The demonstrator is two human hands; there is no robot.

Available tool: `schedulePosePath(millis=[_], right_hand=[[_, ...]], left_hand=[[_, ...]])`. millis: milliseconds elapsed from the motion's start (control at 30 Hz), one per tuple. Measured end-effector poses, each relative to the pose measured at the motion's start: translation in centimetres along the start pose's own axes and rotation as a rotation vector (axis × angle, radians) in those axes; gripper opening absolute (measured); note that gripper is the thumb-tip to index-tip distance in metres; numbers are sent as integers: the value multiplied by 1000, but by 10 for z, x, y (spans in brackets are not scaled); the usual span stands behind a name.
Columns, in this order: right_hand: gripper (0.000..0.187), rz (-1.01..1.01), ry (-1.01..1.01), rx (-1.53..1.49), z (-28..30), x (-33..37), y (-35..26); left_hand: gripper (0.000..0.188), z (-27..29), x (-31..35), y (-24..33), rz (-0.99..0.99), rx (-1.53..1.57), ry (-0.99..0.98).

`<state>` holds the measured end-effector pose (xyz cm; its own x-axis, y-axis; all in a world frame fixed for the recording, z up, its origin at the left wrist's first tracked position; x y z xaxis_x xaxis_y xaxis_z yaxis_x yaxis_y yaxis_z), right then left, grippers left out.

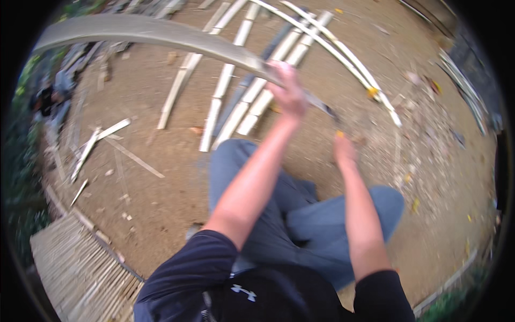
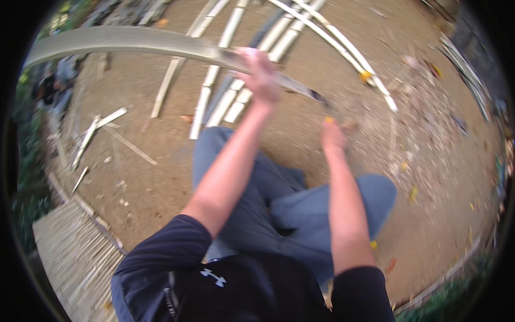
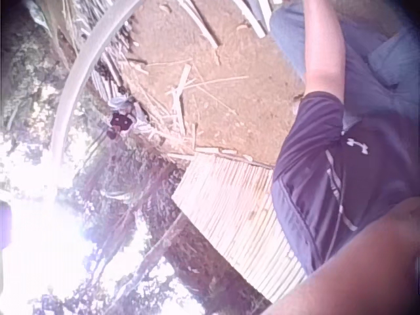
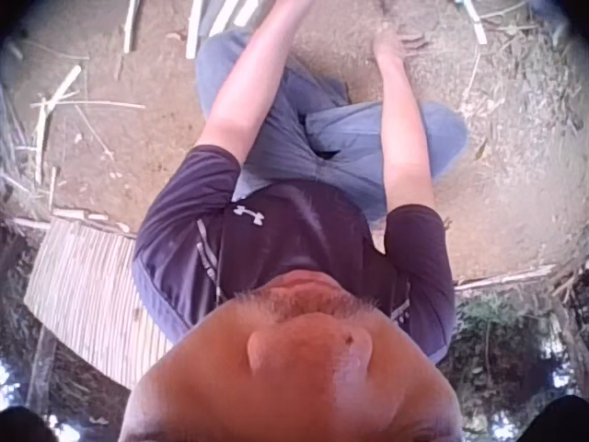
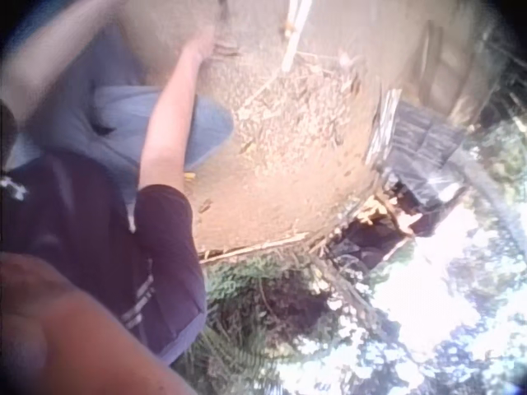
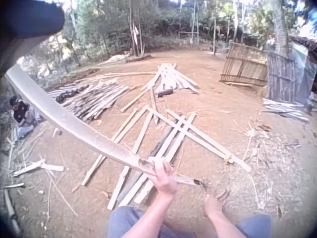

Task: The person sits on the ground and uses a knife to shave the nodes and surface of a long bamboo pole, rotating it to reach different sides.

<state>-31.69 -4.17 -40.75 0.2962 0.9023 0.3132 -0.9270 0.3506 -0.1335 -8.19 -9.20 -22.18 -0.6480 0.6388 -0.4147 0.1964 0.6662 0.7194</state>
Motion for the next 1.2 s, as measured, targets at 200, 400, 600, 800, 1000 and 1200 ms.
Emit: schedulePosePath(millis=[200,400,600,800,1000,1200], right_hand=[[38,59,359,-197,57,25,-45],[43,-13,-39,63,-2,-7,-6],[42,27,316,118,-11,-6,9],[46,-62,-12,-161,45,29,-42],[41,-26,163,194,-2,6,-6],[36,19,149,-36,26,18,-28]], left_hand=[[29,11,-5,-2,-162,-108,-7],[22,17,-5,-15,-171,-42,6],[21,10,-4,-15,-116,-67,-9],[24,16,0,-2,-135,-197,-18],[26,10,0,6,-63,-165,-56],[28,11,1,4,-30,-143,-20]])
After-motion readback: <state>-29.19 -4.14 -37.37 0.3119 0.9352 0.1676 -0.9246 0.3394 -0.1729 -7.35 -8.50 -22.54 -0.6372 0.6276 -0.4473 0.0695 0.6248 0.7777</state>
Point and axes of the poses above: each hand's wrist, its own x-axis away from the middle knuckle, its own z-axis out of the back of the hand, y = z × x, the point moved 4 cm from there along -x, towards the middle knuckle, and after that the axes turned 8 degrees about -z, right-handed, at the moved point
